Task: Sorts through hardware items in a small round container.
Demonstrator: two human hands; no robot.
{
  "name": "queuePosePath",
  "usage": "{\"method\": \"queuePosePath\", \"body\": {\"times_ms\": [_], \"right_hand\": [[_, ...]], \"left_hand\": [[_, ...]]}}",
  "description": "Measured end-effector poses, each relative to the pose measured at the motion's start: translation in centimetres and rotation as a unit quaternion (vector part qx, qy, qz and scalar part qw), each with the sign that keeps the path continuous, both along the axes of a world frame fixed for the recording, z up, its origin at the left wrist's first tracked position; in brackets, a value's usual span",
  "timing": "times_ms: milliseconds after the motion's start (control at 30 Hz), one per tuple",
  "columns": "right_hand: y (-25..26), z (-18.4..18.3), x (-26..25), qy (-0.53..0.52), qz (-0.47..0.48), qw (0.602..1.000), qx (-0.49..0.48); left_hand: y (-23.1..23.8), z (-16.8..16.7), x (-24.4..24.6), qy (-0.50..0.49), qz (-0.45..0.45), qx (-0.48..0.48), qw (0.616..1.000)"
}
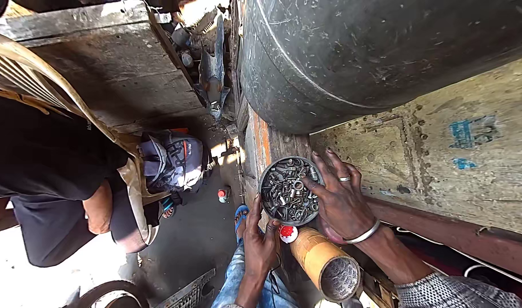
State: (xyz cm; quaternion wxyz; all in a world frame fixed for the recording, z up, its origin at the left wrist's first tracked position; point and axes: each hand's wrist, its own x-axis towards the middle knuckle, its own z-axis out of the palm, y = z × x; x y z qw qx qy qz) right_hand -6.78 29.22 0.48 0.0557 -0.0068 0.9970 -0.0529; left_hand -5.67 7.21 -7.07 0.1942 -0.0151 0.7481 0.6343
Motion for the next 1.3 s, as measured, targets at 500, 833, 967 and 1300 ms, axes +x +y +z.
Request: {"method": "queuePosePath", "body": {"times_ms": [500,833,967,1300], "right_hand": [[0.2,0.8,1.9,0.006,-0.018,0.999,-0.026],[-0.4,0.3,1.3,-0.041,0.007,0.997,-0.061],[0.9,0.2,1.9,0.022,-0.047,0.995,-0.091],[1.4,0.0,2.1,0.003,-0.081,0.995,-0.063]], "left_hand": [[-0.1,0.1,-0.1,-0.002,-0.004,0.000,1.000],[-0.2,0.1,-0.2,0.012,-0.007,-0.010,1.000],[-0.2,0.2,-0.2,0.002,-0.007,-0.010,1.000],[-0.2,0.5,-0.2,-0.005,-0.009,0.001,1.000]]}}
